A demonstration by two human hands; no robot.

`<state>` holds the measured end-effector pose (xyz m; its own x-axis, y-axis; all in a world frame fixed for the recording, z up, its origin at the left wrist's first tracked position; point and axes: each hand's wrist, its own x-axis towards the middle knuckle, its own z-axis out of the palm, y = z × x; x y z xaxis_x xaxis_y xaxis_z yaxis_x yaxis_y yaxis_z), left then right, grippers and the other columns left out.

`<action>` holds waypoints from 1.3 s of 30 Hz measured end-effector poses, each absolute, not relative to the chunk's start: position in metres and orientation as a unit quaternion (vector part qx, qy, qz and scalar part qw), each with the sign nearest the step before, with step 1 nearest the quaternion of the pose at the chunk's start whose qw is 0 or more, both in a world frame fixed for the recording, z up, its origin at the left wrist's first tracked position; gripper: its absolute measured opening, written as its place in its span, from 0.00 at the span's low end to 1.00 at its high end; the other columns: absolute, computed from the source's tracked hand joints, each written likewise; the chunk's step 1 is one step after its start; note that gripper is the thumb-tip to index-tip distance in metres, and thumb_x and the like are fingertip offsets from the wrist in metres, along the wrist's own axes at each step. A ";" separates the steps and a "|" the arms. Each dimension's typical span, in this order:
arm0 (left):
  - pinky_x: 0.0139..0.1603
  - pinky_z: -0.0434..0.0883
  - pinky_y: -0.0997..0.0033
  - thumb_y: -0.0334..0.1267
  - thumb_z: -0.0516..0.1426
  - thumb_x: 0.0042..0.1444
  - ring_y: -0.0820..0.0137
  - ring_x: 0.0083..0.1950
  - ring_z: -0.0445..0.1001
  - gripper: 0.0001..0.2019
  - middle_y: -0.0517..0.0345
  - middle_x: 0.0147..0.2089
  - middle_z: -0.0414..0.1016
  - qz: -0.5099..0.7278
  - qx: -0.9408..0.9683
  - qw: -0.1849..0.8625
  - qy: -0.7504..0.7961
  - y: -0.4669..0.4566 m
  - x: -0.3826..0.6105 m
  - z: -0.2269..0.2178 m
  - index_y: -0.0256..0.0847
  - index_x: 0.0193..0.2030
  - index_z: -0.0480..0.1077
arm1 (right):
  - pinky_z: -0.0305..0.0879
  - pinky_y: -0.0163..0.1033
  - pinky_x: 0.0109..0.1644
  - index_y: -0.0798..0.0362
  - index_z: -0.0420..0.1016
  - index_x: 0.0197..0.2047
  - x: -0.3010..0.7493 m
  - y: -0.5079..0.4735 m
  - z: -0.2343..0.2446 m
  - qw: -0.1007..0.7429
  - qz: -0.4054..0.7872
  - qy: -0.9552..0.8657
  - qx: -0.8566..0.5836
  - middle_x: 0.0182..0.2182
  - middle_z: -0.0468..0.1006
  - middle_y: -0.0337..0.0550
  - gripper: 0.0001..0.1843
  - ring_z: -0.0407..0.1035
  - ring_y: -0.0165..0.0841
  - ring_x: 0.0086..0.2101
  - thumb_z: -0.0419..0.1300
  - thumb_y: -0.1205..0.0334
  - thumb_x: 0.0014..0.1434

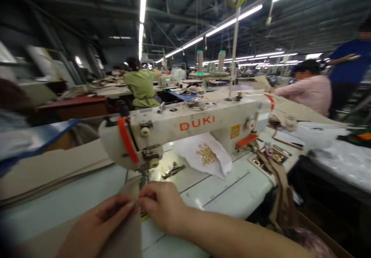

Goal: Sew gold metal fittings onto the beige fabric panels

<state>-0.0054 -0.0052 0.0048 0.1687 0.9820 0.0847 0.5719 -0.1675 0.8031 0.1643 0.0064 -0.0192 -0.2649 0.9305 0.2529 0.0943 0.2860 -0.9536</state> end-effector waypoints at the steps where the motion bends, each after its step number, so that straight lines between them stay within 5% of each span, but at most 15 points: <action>1: 0.38 0.70 0.70 0.48 0.56 0.52 0.64 0.34 0.75 0.12 0.61 0.30 0.78 0.318 0.688 0.333 0.561 -0.008 -0.005 0.008 0.43 0.32 0.75 | 0.60 0.28 0.28 0.54 0.73 0.29 0.166 0.004 -0.017 0.459 0.455 -0.659 -0.385 0.22 0.72 0.35 0.05 0.66 0.27 0.25 0.57 0.71 0.53; 16: 0.35 0.68 0.72 0.45 0.53 0.53 0.66 0.33 0.74 0.11 0.60 0.29 0.77 0.354 0.675 0.318 0.564 -0.020 0.005 0.015 0.41 0.32 0.74 | 0.60 0.31 0.30 0.54 0.72 0.29 0.167 -0.002 -0.011 0.448 0.483 -0.658 -0.364 0.22 0.73 0.36 0.05 0.66 0.28 0.25 0.57 0.66 0.54; 30: 0.37 0.67 0.73 0.43 0.54 0.52 0.65 0.35 0.74 0.12 0.59 0.30 0.77 0.294 0.692 0.338 0.565 -0.016 -0.001 0.015 0.40 0.31 0.75 | 0.53 0.31 0.29 0.53 0.69 0.29 0.171 -0.005 -0.008 0.382 0.328 -0.758 -0.415 0.22 0.67 0.34 0.07 0.60 0.28 0.25 0.53 0.69 0.57; 39: 0.29 0.65 0.73 0.40 0.55 0.49 0.67 0.28 0.72 0.09 0.61 0.24 0.74 0.203 0.715 0.348 0.572 -0.015 -0.020 0.038 0.38 0.27 0.72 | 0.52 0.30 0.27 0.54 0.68 0.26 0.172 -0.010 -0.006 0.355 0.418 -0.732 -0.405 0.19 0.65 0.33 0.07 0.58 0.27 0.23 0.54 0.72 0.54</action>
<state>-0.0196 -0.0147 0.0375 0.2641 0.9586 -0.1070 0.6761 -0.1048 0.7293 0.1716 -0.0103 -0.0057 -0.4201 0.8892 0.1811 0.2957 0.3228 -0.8991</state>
